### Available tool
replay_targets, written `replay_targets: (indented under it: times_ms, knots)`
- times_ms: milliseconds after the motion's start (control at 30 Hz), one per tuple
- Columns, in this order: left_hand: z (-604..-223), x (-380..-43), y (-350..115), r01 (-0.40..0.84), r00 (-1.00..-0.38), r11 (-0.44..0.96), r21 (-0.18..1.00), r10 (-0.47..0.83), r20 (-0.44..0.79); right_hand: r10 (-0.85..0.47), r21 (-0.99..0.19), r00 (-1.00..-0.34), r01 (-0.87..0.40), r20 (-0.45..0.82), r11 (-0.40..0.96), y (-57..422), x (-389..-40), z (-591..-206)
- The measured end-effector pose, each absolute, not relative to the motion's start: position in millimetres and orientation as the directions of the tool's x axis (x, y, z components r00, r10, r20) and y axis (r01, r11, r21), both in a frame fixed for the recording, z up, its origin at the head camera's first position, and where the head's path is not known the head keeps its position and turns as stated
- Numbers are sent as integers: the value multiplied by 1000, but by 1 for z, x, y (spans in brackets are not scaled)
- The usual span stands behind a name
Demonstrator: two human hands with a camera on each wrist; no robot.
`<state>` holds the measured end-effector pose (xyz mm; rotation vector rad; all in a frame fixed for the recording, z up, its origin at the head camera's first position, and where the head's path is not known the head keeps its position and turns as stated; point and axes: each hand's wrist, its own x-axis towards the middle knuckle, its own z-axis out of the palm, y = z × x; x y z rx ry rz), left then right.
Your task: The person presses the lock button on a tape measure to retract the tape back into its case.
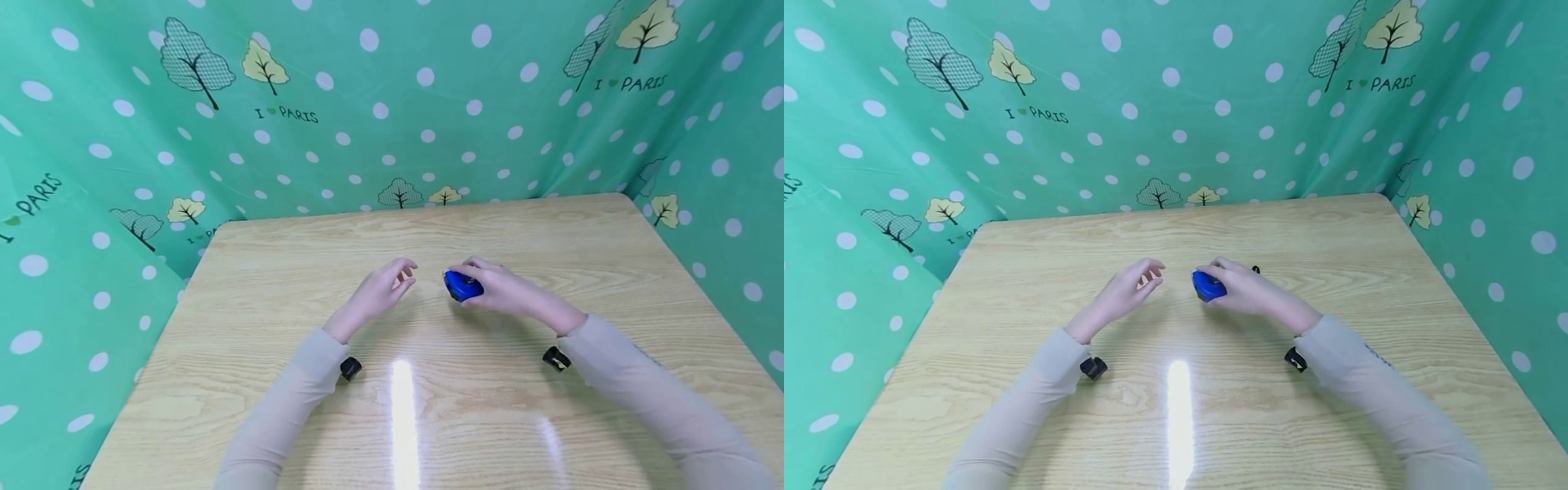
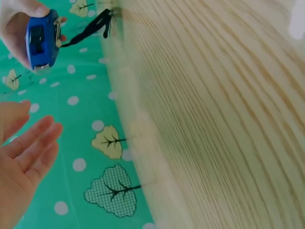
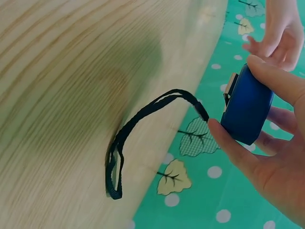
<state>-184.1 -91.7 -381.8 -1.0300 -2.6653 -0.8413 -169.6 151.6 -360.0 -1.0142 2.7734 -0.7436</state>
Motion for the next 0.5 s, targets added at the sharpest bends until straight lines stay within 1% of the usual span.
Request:
replay_targets:
  times_ms: [267,500]
  knots:
    - [-386,-183,-100,664,-746,614,426,585,319,-614,-448,-788,-563,39,694,158,-173,-365]
    - [-392,-181,-105,647,-759,626,435,585,286,-609,-445,-791,-567,58,693,158,-176,-374]
